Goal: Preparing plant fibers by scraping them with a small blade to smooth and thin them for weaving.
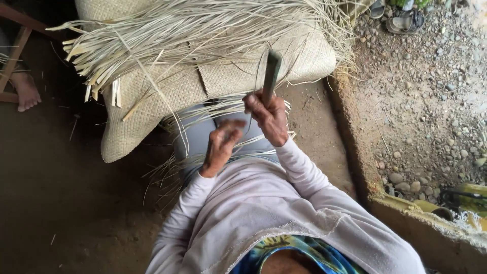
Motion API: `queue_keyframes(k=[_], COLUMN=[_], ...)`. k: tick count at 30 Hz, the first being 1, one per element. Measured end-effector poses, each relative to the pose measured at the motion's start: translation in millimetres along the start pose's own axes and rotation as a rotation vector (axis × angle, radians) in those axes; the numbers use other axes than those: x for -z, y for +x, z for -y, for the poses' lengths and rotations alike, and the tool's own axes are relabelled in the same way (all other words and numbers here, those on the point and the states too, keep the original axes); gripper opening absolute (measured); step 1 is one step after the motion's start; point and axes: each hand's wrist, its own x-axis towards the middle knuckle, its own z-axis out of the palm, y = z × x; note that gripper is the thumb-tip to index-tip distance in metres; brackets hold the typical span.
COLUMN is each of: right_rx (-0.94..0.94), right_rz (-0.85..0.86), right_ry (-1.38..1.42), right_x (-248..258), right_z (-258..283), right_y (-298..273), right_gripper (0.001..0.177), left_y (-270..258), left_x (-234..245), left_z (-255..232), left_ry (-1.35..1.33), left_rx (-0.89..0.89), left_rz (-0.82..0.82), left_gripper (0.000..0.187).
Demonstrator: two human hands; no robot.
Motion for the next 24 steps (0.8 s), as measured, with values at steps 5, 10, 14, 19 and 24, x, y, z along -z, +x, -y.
queue_keyframes(k=[5,10,14,19,24], right_rx=[0.201,0.145,-0.01,-0.234,-0.257], right_rz=[0.574,0.625,0.6,0.502,0.333], right_ry=[-0.258,-0.306,-0.277,-0.1,-0.056], right_x=[6,15,39,51,19], right_z=[6,-13,-33,-57,-26], right_y=[-20,-23,-21,-20,-15], right_gripper=[0.014,0.021,0.021,0.021,0.02], left_y=[36,69,107,102,75], left_x=[7,56,152,174,123], left_z=[-86,-69,-96,-123,13], left_ry=[-0.678,-0.507,-0.416,-0.159,0.065], left_rx=[0.193,-0.133,-0.467,-0.451,-0.058], left_rz=[0.142,0.012,-0.177,-0.301,-0.025], left_gripper=[0.031,0.035,0.034,0.009,0.014])
